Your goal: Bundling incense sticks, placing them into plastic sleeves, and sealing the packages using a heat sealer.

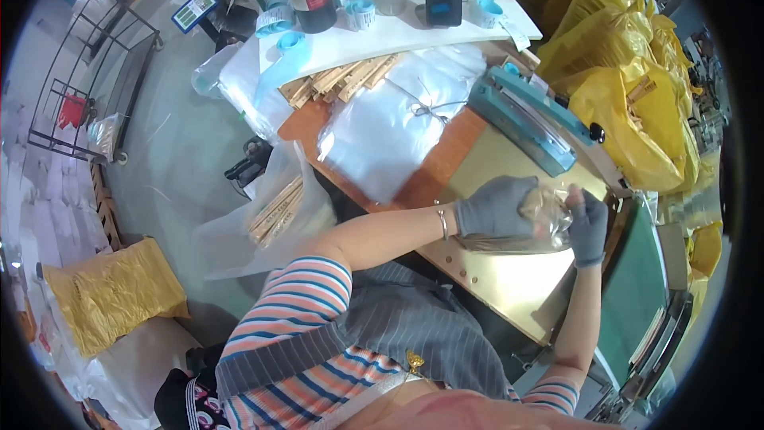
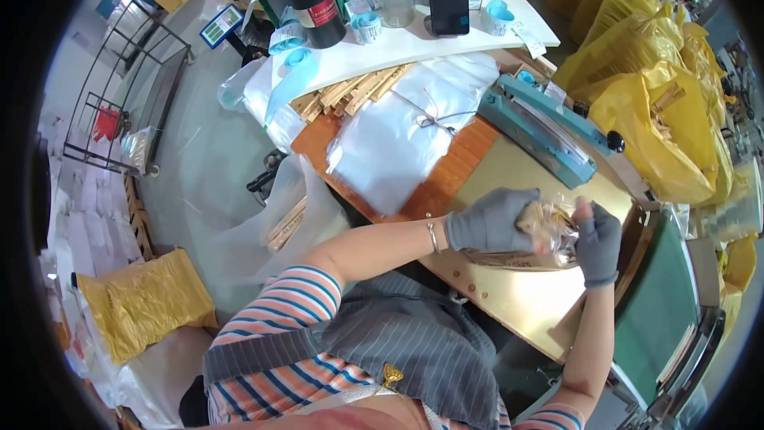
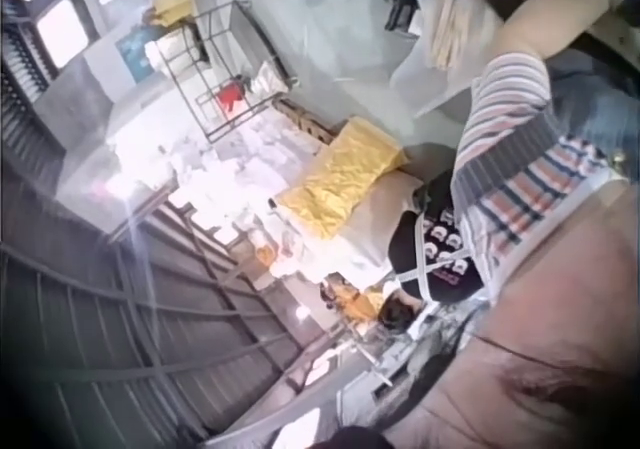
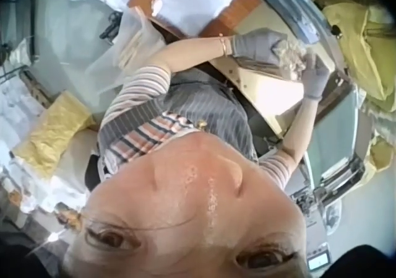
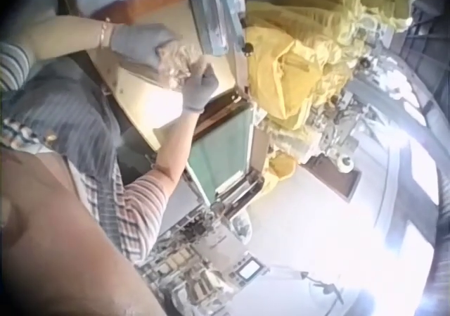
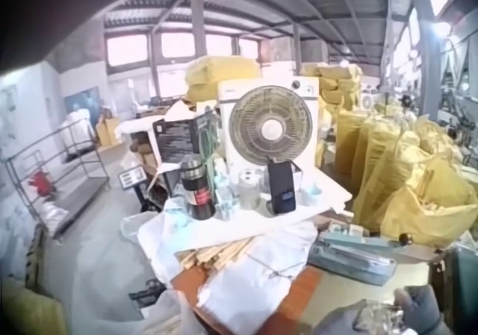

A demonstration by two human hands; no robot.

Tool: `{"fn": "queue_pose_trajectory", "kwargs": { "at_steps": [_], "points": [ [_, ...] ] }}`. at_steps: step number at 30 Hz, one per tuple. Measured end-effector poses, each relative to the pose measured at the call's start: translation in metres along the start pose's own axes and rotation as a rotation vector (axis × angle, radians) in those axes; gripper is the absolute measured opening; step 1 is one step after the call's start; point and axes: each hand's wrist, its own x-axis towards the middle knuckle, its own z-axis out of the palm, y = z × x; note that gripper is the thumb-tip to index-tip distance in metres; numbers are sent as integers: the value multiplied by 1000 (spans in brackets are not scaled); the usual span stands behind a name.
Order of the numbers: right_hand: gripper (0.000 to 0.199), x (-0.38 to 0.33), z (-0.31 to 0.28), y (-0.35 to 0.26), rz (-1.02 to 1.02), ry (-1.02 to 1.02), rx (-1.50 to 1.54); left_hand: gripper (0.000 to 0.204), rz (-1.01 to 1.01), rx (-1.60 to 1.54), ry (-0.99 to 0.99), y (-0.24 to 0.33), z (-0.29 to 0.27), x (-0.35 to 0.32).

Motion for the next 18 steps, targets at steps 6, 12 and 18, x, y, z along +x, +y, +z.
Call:
{"fn": "queue_pose_trajectory", "kwargs": {
  "at_steps": [6, 12, 18],
  "points": [
    [28, 30, 6, -18, -108, -181, -225, 36, -305, -206, 10, -40, -13, 25],
    [23, 60, 25, 62, -234, 239, -738, 54, -599, -308, -201, -100, -14, 32],
    [31, 137, 3, 120, -36, 458, -122, 61, -770, -179, -83, -140, -5, 58]
  ]
}}
